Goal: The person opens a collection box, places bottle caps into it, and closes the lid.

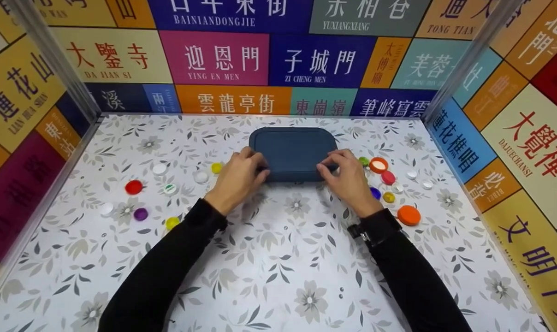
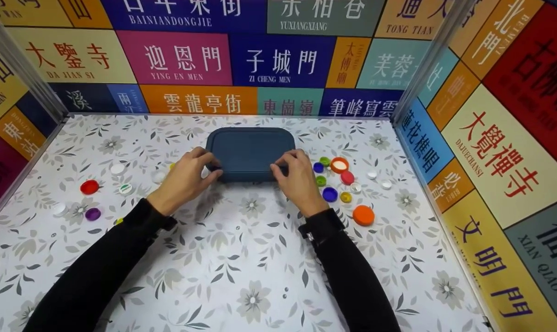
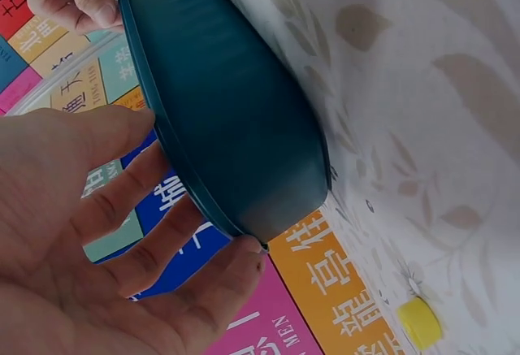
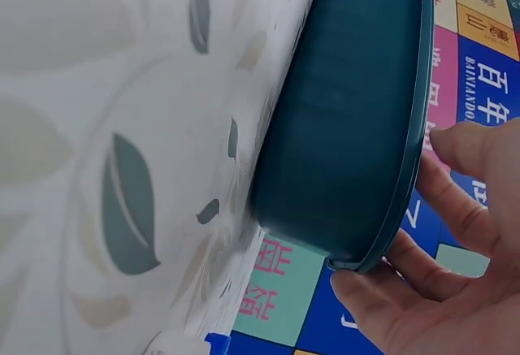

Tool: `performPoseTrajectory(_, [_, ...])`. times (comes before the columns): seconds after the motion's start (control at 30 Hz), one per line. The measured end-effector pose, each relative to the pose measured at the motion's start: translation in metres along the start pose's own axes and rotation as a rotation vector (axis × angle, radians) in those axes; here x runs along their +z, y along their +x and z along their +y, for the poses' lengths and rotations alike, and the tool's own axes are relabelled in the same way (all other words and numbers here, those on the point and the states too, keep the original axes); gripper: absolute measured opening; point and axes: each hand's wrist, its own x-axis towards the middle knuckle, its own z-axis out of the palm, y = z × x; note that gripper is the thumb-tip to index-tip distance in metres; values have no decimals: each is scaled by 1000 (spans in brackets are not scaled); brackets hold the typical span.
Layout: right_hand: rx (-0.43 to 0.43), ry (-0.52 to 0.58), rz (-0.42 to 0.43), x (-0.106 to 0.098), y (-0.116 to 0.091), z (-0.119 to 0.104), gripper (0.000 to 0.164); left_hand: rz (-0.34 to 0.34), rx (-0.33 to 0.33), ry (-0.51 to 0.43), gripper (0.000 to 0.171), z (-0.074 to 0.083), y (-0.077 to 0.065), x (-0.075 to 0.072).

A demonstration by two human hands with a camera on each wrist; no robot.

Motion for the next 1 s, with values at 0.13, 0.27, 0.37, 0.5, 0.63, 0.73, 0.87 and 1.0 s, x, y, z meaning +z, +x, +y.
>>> performPoseTrajectory(0.13, [-14,-11,26,-2,-6,-2,17,14,17,1,18,1,-6,-3])
performPoseTrajectory(0.27, [-15,-15,42,-3,-11,-5,18,32,23,5,17,2,-14,-4])
performPoseTrajectory(0.37, [-12,-15,44,-3,-16,-8,19,45,28,2,16,3,-20,-5])
performPoseTrajectory(0.5, [-19,-20,40,-4,-24,-11,18,58,39,6,15,5,-29,-6])
performPoseTrajectory(0.63, [-37,-29,47,-4,-30,-14,17,67,37,29,15,6,-38,-7])
performPoseTrajectory(0.73, [-49,-29,50,-4,-33,-16,17,74,34,37,15,7,-44,-8])
performPoseTrajectory(0.87, [-50,-34,41,-5,-37,-20,18,98,51,43,14,9,-52,-9])
performPoseTrajectory(1.0, [-48,-40,34,-5,-40,-22,17,133,67,71,14,9,-58,-9])
